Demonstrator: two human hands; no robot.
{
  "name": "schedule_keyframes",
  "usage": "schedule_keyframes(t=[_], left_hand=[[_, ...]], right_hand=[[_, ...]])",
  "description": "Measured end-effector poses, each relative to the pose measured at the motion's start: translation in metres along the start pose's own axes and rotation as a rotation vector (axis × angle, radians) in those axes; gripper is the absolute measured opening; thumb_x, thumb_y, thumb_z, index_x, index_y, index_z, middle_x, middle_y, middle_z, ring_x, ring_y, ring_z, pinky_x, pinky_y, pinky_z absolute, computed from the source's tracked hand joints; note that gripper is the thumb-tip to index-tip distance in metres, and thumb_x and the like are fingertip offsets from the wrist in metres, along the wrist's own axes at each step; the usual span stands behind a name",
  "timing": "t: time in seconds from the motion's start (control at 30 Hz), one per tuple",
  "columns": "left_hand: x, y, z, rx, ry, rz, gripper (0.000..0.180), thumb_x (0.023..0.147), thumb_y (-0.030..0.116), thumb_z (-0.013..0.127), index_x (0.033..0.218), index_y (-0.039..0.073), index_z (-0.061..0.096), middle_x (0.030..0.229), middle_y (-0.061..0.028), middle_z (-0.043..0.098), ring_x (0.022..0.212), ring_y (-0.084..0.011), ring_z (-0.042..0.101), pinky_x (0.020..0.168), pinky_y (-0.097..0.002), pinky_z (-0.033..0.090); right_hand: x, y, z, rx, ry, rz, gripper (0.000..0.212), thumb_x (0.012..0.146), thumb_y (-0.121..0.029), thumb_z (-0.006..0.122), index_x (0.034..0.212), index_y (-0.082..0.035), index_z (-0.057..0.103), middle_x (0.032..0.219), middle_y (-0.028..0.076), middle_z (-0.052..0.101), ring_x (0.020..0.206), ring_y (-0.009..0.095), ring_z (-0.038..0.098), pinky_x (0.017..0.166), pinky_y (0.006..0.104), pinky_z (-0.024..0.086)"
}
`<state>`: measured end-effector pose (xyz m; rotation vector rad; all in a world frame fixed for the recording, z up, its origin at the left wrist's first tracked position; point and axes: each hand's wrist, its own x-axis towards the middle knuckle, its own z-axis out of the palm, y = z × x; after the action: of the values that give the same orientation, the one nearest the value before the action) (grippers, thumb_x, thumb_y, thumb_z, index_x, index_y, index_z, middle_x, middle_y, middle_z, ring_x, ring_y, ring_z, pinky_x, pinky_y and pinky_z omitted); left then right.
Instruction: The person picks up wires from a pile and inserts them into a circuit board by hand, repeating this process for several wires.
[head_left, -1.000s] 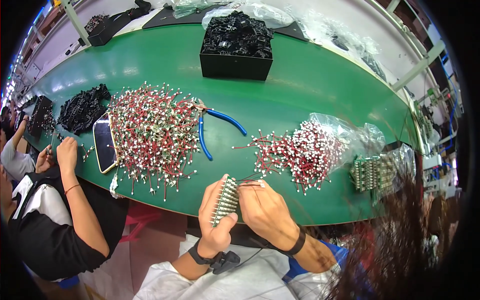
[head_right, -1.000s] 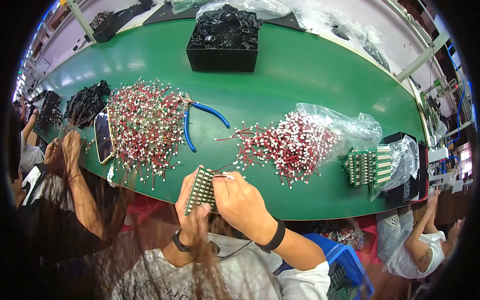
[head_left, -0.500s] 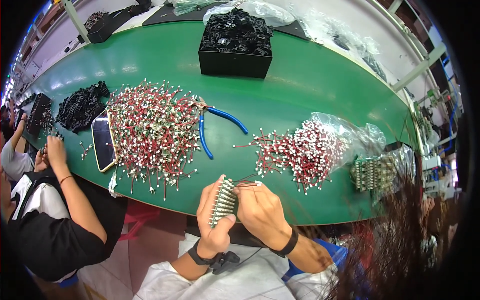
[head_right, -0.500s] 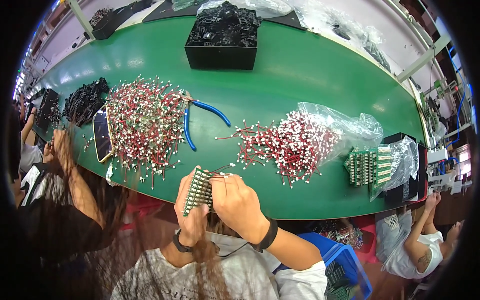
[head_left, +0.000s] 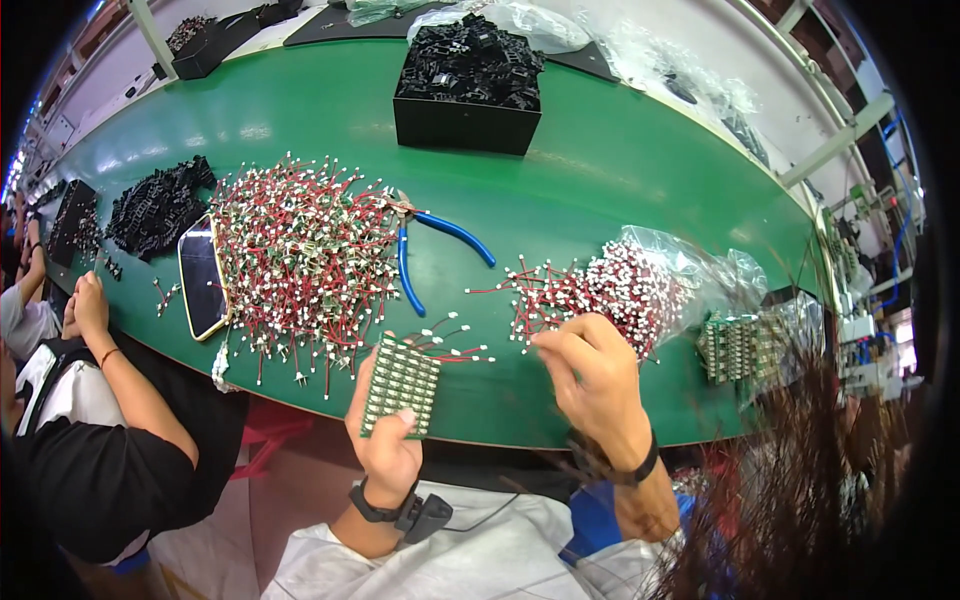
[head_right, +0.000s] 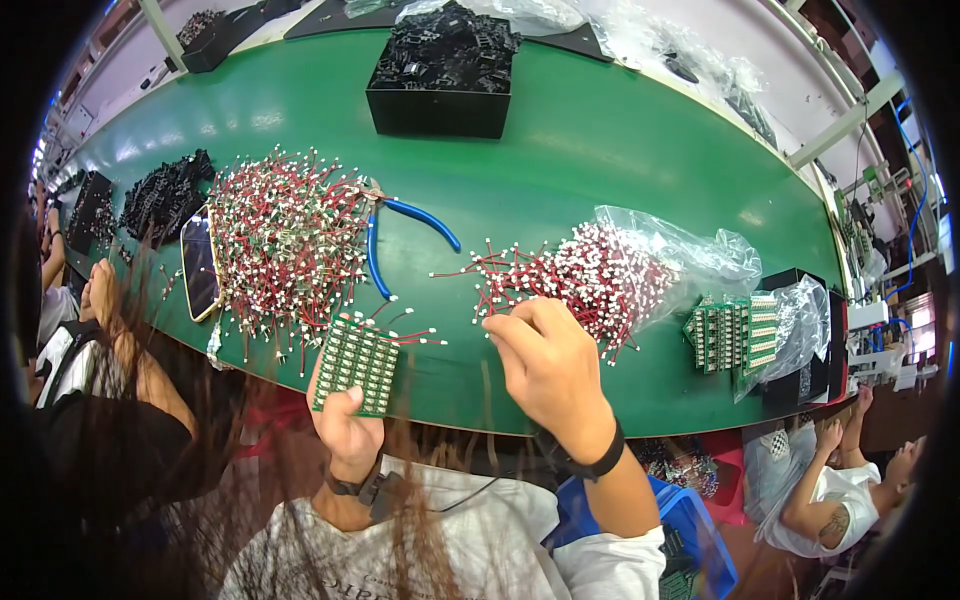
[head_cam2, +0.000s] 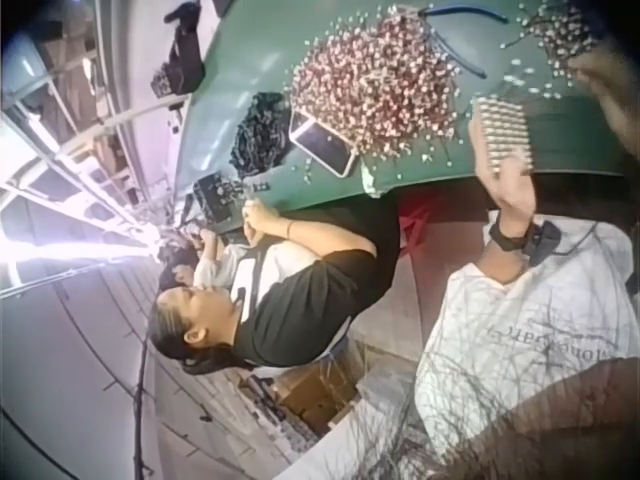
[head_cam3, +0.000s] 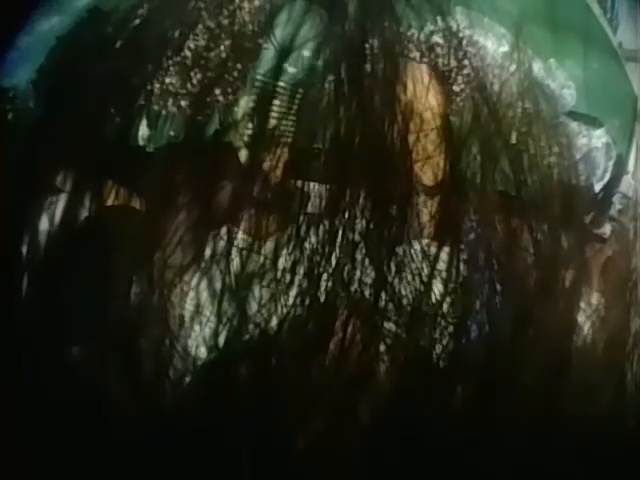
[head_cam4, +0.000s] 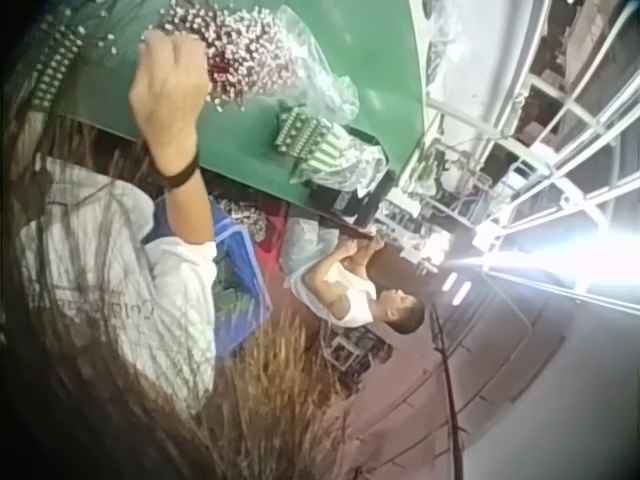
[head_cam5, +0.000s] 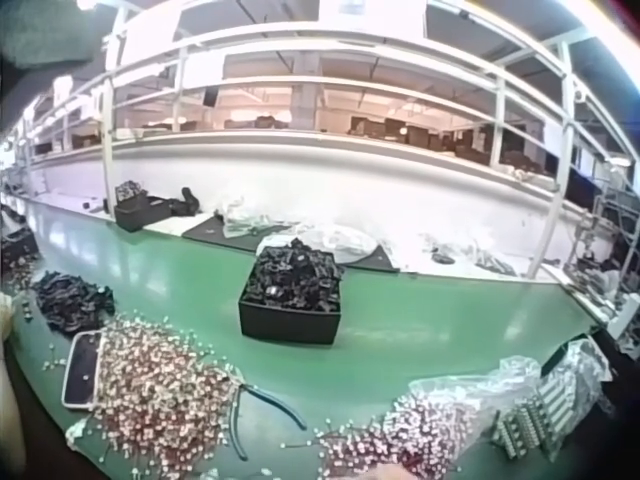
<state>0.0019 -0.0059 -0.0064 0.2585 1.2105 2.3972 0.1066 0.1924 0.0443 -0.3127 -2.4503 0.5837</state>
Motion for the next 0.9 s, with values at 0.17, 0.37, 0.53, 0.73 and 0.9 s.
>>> schedule_keyframes(t=[0.17,0.37,0.53,0.73,0.9], left_hand=[[-0.001,-0.002,0.008,-0.105,-0.005,-0.064,0.077,0.072,0.005,0.047,0.145,-0.017,0.035,0.125,-0.0226,0.061,0.11,-0.0261,0.065,0.099,-0.0344,0.051],[-0.003,-0.005,0.002,-0.109,-0.016,-0.072,0.076,0.072,0.003,0.047,0.145,-0.017,0.035,0.125,-0.023,0.062,0.111,-0.027,0.066,0.1,-0.0359,0.052],[-0.002,-0.011,0.003,-0.162,-0.002,-0.078,0.076,0.072,0.003,0.046,0.145,-0.016,0.036,0.127,-0.0257,0.061,0.114,-0.031,0.065,0.101,-0.04,0.053],[0.002,-0.016,0.002,-0.263,0.001,-0.155,0.071,0.074,0.006,0.045,0.141,-0.015,0.041,0.127,-0.0268,0.06,0.116,-0.0337,0.064,0.104,-0.0441,0.052],[0.0,-0.017,0.003,-0.197,-0.043,-0.064,0.056,0.084,0.011,0.047,0.136,-0.011,0.048,0.127,-0.0223,0.062,0.115,-0.0323,0.064,0.103,-0.0459,0.05]], right_hand=[[-0.004,0.017,0.01,-0.033,-0.27,0.023,0.023,0.07,-0.001,0.079,0.09,-0.01,0.072,0.091,0.007,0.057,0.086,0.028,0.059,0.07,0.039,0.05],[0.004,0.024,0.016,-0.013,-0.262,-0.103,0.019,0.073,0.0,0.075,0.087,-0.007,0.064,0.092,0.007,0.059,0.089,0.03,0.058,0.079,0.0405,0.048],[0.025,0.015,-0.001,0.122,-0.105,-0.218,0.023,0.075,0.002,0.074,0.091,-0.007,0.061,0.092,0.008,0.065,0.098,0.03,0.063,0.092,0.0416,0.046],[0.033,0.02,0.018,0.367,-0.07,-0.001,0.015,0.082,0.006,0.072,0.094,0.002,0.064,0.086,0.012,0.067,0.077,0.026,0.067,0.072,0.0337,0.054],[0.014,-0.019,0.002,0.367,-0.057,0.105,0.015,0.083,0.001,0.075,0.097,0.0,0.07,0.083,0.01,0.068,0.069,0.019,0.065,0.064,0.0306,0.052]])
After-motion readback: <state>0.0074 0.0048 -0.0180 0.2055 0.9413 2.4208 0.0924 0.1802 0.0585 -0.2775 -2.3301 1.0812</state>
